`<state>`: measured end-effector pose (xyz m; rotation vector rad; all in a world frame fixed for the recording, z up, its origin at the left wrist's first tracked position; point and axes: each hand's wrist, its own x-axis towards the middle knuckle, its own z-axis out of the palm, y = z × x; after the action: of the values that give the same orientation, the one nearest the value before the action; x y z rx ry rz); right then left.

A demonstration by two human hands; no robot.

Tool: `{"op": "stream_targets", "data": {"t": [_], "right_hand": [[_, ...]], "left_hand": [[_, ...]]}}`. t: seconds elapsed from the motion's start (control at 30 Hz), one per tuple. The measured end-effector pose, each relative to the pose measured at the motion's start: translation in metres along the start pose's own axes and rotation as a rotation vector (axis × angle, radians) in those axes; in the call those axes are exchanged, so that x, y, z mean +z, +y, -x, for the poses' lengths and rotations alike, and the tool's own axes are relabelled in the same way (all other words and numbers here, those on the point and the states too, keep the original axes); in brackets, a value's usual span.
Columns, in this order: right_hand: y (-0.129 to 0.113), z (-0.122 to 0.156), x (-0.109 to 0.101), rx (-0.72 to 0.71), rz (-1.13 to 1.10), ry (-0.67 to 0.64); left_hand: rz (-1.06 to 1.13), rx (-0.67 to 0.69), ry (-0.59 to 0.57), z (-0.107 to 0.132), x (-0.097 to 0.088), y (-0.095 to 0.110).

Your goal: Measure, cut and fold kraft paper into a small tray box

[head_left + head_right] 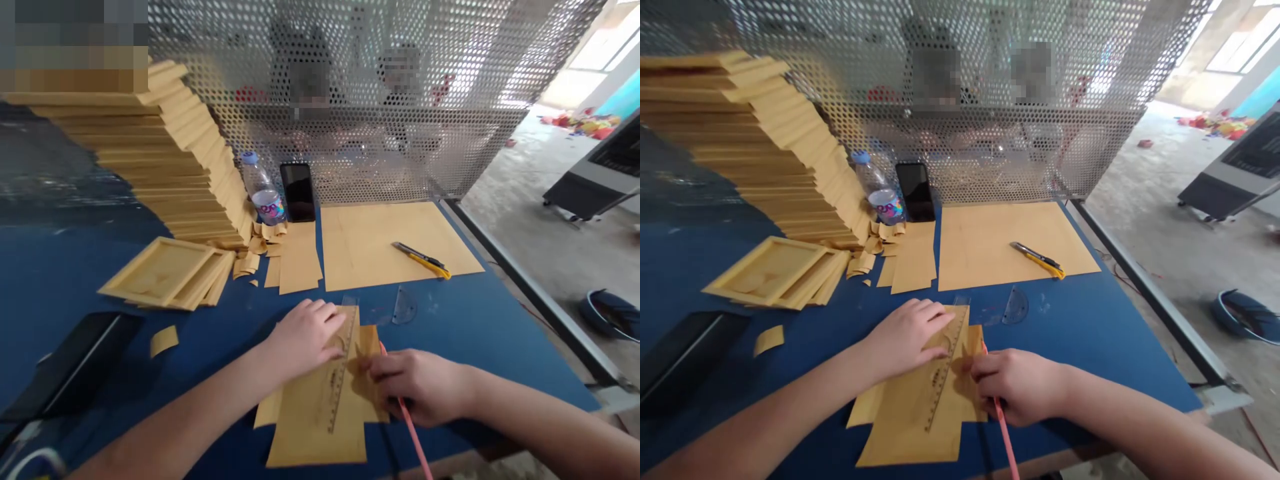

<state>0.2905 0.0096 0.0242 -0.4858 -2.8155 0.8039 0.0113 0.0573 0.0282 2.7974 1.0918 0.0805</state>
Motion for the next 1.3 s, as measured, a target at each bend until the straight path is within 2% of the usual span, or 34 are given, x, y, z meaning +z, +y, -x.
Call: {"op": "stream_targets", "data": {"t": [0.17,0.3,0.47,0.67,0.83,0.93,1.1,1.3], "right_hand": [[0.013,-0.009,-0.006,-0.069,0.003,-0.052],[0.008,-0.016,-0.008,-0.096,-0.034,-0.062],[0.001,-0.024,-0.001,-0.086,-0.201,-0.065],[-0.013,-0.037,0.001,-0.002,-0.243,-0.008],[-0.025,-0.033,0.009,0.18,-0.321,0.157],[-0.028,-0.029,0.013,0.221,-0.352,0.209],[-0.029,-0.025,0.016,0.194,-0.368,0.155],[-0.027,-0.027,0.018,0.133,-0.291,0.18]], "left_hand": [[-0.02,0.036,0.082,-0.003,0.005,0.004],[-0.003,0.033,0.152,0.007,0.016,0.002],[0.001,0.0,0.197,0.023,0.021,0.001],[-0.006,-0.036,0.209,0.02,0.016,0.006],[-0.02,-0.064,0.22,0.025,0.015,0.012],[-0.023,-0.066,0.212,0.027,0.012,0.012],[-0.009,-0.058,0.201,0.022,0.011,0.008],[0.007,-0.06,0.191,0.024,0.024,0.007]]}}
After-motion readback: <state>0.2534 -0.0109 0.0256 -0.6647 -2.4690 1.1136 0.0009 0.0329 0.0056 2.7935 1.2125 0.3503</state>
